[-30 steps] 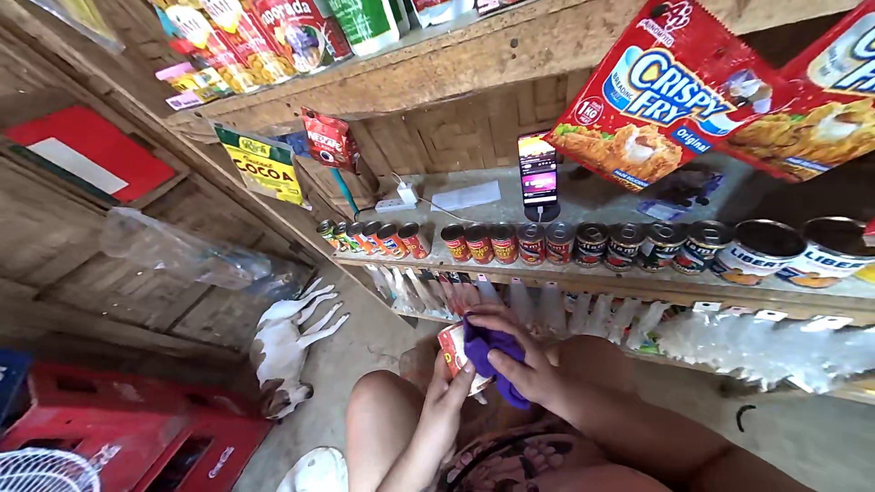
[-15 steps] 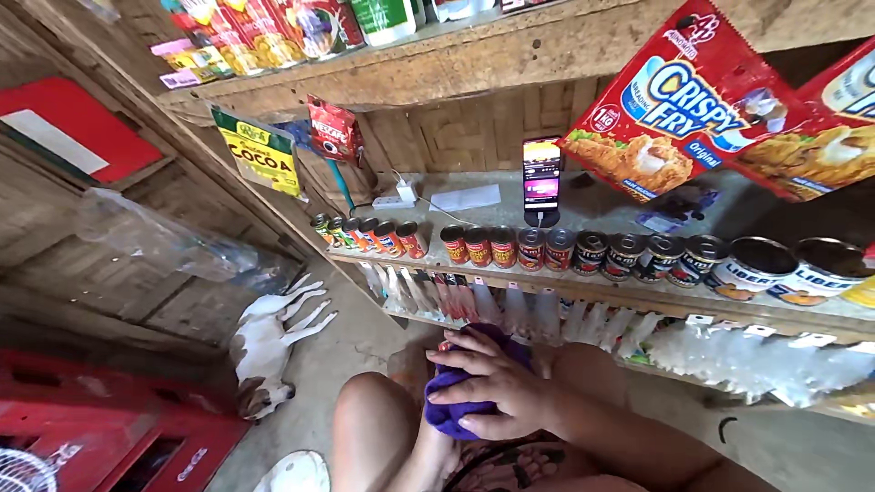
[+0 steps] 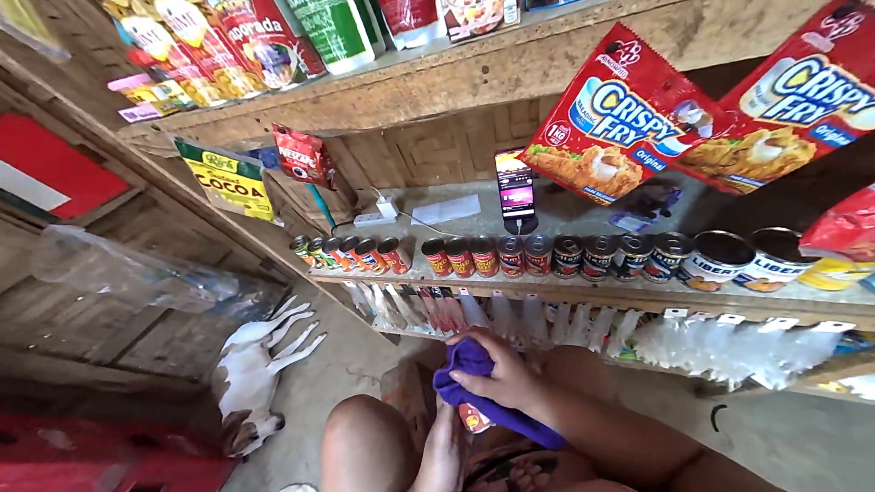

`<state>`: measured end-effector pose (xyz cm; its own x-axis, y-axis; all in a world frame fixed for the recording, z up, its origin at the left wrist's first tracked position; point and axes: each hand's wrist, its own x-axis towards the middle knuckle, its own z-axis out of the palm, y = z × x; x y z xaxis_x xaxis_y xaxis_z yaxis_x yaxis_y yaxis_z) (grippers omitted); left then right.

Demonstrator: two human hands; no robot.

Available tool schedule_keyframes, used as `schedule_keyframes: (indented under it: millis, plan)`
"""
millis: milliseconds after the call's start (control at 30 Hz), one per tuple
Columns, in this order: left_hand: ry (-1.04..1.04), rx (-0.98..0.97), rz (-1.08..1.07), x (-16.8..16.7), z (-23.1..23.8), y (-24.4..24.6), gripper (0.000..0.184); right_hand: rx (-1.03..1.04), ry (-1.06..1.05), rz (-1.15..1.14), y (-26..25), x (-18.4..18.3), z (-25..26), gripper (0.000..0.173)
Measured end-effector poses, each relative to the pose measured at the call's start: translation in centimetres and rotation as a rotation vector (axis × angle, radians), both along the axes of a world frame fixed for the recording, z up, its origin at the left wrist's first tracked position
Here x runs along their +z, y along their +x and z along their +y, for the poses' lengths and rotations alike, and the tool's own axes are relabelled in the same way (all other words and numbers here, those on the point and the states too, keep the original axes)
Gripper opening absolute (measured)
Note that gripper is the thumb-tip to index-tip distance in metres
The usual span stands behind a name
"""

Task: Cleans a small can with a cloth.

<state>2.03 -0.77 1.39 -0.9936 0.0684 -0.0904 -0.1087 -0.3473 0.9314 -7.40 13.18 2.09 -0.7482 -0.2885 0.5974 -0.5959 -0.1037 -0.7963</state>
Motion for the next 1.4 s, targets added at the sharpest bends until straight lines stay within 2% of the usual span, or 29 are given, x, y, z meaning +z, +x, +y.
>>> schedule_keyframes:
  millis: [100, 300, 533, 700, 833, 1000, 1100, 1300, 1400]
  plan:
    - [0.060, -0.158, 0.068, -0.6, -0.4, -0.3, 0.073, -0.042, -0.083, -0.113, -0.6, 0.0, 0.5, 0.041]
    - [0.101, -0.263, 0.125, -1.1, -0.4, -0.7, 0.069, -0.071, -0.166, -0.178, -1.0, -0.3, 0.6, 0.044]
    - [0.074, -0.202, 0.104, -1.4, -0.2, -1.0, 0.071, -0.065, -0.143, -0.184, -1.2, 0.0, 0.6, 0.060]
    - [0.071, -0.153, 0.117, -2.0, -0.1, -1.3, 0.070, -0.090, -0.139, -0.071, -1.5, -1.2, 0.3, 0.045]
    - [0.081, -0.133, 0.125, -2.3, 0.0, -1.3, 0.068, -0.068, -0.101, -0.062, -1.2, -0.6, 0.5, 0.036]
    - [0.063, -0.088, 0.146, -2.3, 0.0, -1.1, 0.066, -0.018, -0.134, -0.055, -1.1, -0.5, 0.2, 0.037]
    - [0.056, -0.039, 0.122, -2.2, 0.1, -1.0, 0.068, 0.017, -0.074, -0.025, -1.1, -0.6, 0.2, 0.040]
    - [0.178, 0.006, 0.106, -2.4, -0.1, -1.0, 0.063, 0.170, 0.038, -0.003, -1.4, 0.1, 0.9, 0.045]
    - [0.207, -0.011, 0.123, -2.4, -0.2, -1.2, 0.060, 0.158, 0.019, 0.011, -1.5, 0.1, 1.0, 0.049]
